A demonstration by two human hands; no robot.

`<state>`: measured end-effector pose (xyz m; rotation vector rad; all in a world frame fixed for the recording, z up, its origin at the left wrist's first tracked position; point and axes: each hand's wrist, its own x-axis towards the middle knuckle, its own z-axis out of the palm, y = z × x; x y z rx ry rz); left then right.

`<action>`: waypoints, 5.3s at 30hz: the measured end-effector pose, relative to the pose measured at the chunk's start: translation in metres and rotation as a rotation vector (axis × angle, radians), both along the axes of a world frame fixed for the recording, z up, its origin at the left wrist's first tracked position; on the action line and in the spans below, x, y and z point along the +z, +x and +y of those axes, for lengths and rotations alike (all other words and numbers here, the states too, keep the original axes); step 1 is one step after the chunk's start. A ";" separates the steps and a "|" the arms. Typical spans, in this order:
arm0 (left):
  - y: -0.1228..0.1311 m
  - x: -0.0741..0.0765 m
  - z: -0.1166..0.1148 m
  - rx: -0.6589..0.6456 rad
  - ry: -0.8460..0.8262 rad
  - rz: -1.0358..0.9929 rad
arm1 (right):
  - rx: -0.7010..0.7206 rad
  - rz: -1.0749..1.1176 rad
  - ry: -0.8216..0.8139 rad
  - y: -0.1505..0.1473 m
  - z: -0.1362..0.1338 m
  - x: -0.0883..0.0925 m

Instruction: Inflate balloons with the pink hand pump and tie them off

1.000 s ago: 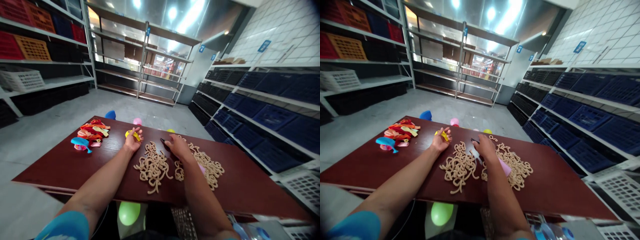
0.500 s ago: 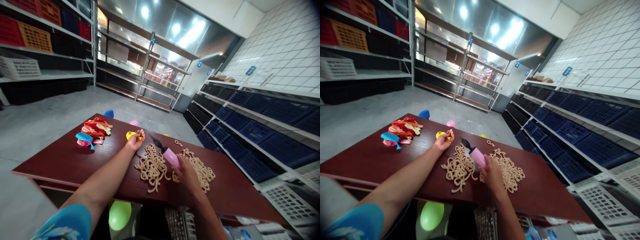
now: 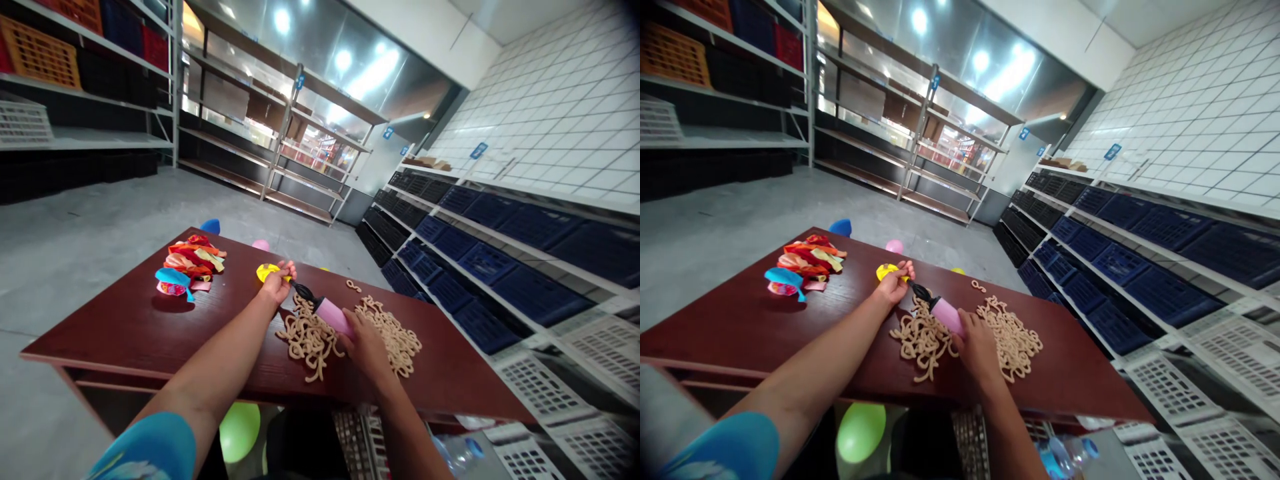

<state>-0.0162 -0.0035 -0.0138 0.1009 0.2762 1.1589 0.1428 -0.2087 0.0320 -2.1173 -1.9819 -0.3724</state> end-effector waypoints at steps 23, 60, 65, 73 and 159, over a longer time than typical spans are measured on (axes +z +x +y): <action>-0.019 0.009 0.005 0.035 -0.073 -0.044 | 0.106 -0.173 -0.019 -0.011 0.078 -0.003; 0.062 0.145 -0.036 0.362 0.326 0.579 | 0.049 0.456 0.298 0.032 0.115 -0.045; 0.026 0.199 -0.039 0.449 0.426 0.627 | 0.083 0.499 0.314 0.029 0.117 -0.041; -0.011 0.232 -0.047 0.538 0.483 0.629 | 0.114 0.519 0.346 0.027 0.119 -0.044; 0.001 0.232 -0.053 0.531 0.534 0.595 | 0.139 0.610 0.403 0.033 0.120 -0.057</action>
